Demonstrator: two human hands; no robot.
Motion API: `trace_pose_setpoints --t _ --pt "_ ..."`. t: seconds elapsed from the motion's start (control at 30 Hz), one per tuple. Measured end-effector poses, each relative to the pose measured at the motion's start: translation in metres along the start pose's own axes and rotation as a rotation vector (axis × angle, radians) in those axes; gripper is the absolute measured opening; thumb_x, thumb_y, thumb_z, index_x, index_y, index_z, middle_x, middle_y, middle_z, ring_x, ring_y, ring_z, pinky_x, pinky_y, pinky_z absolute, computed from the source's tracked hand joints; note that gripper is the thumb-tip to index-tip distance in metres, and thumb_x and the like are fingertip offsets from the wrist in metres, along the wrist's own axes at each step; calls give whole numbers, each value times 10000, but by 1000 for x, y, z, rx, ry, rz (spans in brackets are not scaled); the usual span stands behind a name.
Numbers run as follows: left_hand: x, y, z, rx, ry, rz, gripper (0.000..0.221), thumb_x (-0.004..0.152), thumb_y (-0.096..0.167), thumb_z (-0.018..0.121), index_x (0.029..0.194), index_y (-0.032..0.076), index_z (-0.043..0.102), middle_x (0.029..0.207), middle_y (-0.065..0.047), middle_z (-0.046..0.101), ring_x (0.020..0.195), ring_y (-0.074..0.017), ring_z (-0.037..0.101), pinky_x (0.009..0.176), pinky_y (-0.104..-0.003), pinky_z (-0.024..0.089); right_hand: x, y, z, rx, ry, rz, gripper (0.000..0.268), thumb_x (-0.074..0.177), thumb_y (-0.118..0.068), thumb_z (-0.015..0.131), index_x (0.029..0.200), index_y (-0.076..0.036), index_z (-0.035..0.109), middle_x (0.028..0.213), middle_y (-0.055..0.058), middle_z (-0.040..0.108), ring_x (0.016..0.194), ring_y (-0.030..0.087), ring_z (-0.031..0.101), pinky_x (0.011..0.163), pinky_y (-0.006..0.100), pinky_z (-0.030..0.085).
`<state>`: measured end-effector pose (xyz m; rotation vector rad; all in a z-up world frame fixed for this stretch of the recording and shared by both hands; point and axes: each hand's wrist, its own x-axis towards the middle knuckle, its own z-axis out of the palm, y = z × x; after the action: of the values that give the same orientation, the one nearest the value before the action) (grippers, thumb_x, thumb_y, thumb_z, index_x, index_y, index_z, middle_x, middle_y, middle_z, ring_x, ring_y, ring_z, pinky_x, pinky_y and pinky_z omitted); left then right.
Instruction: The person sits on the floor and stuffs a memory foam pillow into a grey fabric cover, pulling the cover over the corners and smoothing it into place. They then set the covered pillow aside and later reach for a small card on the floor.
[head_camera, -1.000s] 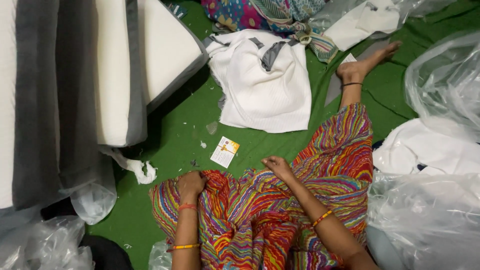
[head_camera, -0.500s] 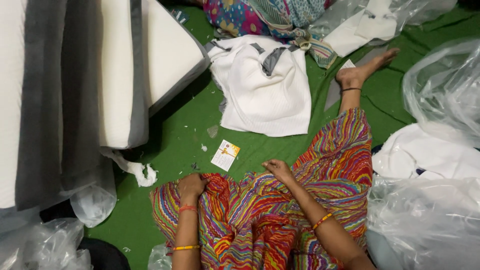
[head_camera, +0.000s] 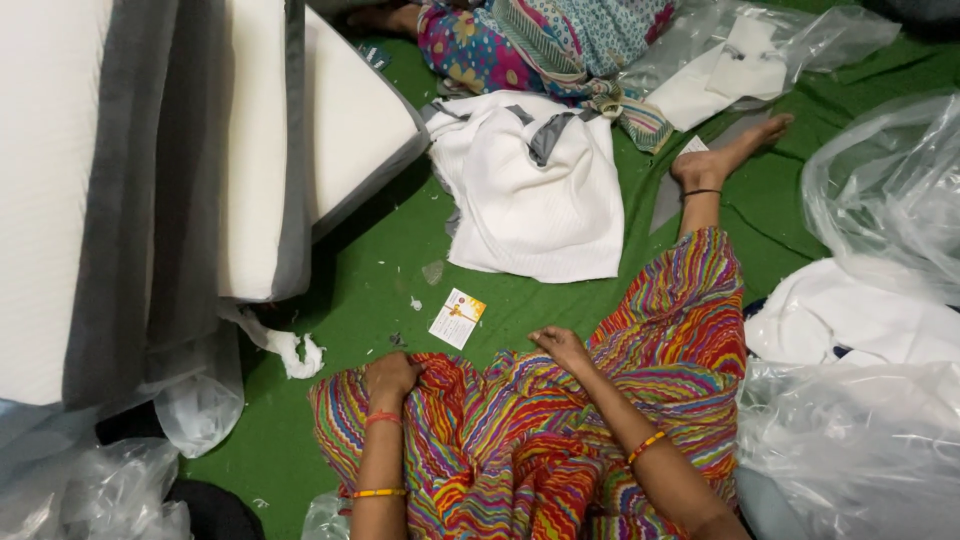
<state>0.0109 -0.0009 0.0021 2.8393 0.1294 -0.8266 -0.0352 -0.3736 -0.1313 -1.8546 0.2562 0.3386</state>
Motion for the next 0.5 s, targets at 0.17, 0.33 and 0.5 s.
trace_pose_setpoints --t 0.17,0.33,0.5 --pt "6 -5 8 2 15 12 606 858 602 707 1135 67 775 1245 -216 707 1177 -384 678 1024 -461 523 8 16 2 -5 -7 -5 385 999 -372 615 1207 -77 750 1090 78 791 929 167 753 859 338 578" --pt "5 -4 6 29 30 34 624 843 612 727 1137 64 774 1260 -220 684 1198 -388 655 1036 -462 507 7 11 2 -8 2 -7 367 991 -375 632 1186 -95 770 1057 74 798 904 158 723 842 337 569" --pt "5 -4 7 9 33 25 608 840 588 744 1143 61 763 1247 -218 692 1181 -383 667 1024 -459 516 -1 -4 1 -41 16 15 356 989 -377 636 1179 -110 776 1027 66 798 894 159 724 828 333 571"
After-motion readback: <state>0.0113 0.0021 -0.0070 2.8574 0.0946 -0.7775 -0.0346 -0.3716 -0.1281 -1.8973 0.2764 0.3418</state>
